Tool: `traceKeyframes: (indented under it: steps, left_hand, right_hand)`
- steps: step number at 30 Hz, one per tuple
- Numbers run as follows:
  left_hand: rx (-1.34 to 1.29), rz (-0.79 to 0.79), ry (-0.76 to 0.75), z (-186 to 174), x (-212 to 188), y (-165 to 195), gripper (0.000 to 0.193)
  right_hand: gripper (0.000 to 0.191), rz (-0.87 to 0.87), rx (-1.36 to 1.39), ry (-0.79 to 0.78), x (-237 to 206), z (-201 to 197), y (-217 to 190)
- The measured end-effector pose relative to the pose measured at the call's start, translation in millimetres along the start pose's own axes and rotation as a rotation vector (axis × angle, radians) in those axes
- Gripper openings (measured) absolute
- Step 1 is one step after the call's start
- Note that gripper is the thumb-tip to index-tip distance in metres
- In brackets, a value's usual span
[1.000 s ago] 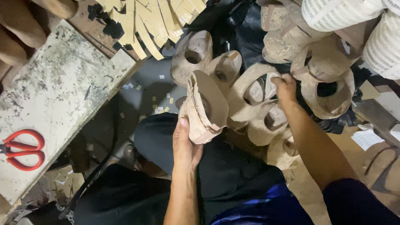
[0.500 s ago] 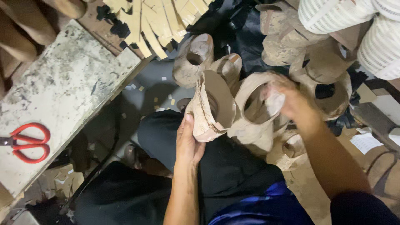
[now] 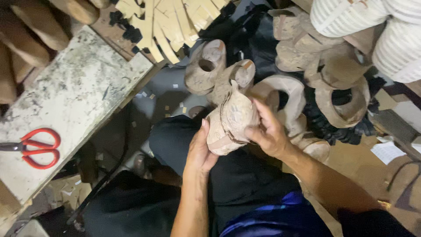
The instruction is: The person sits on the workshop floor and gathers cut shoe upper pieces one at a time from a pile, aligning and stacking them into a neat bundle. They press the stack together, secure it with a strap and tape, and set the finished bundle aside.
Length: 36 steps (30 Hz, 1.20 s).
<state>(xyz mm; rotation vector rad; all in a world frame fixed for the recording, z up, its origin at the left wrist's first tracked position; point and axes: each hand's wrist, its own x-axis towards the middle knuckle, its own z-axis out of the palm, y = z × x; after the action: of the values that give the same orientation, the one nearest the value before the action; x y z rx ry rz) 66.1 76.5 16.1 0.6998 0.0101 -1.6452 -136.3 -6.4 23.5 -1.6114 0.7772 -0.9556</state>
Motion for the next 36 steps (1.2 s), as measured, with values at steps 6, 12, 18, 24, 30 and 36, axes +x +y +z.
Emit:
traceKeyframes:
  steps: [6,12,18,24,30,36]
  left_hand:
    - [-0.030,0.093,-0.086,-9.4,-17.9,4.6,0.067]
    - [-0.006,0.140,-0.103,-20.3,-23.0,1.6,0.064]
    - [0.104,0.375,0.040,-7.4,-42.9,7.4,0.068]
    - [0.044,0.391,0.109,-19.5,-85.8,27.8,0.074]
    - [-0.012,0.357,0.253,-46.4,-103.1,4.3,0.070]
    - [-0.153,0.522,0.224,-72.0,-110.1,-11.4,0.050]
  right_hand:
    - [0.037,0.144,0.034,0.163,-0.3,6.5,11.6]
    - [0.027,0.075,-0.103,-0.288,-10.8,21.6,-0.1]
    - [0.031,0.253,-0.114,-0.079,4.0,-18.1,-1.0]
    - [0.029,0.469,-0.421,-0.181,-21.6,-51.9,86.4]
    - [0.039,0.513,-0.872,-0.413,-64.9,-15.2,212.8]
    - [0.039,0.574,-0.934,-0.741,-60.2,18.6,269.5]
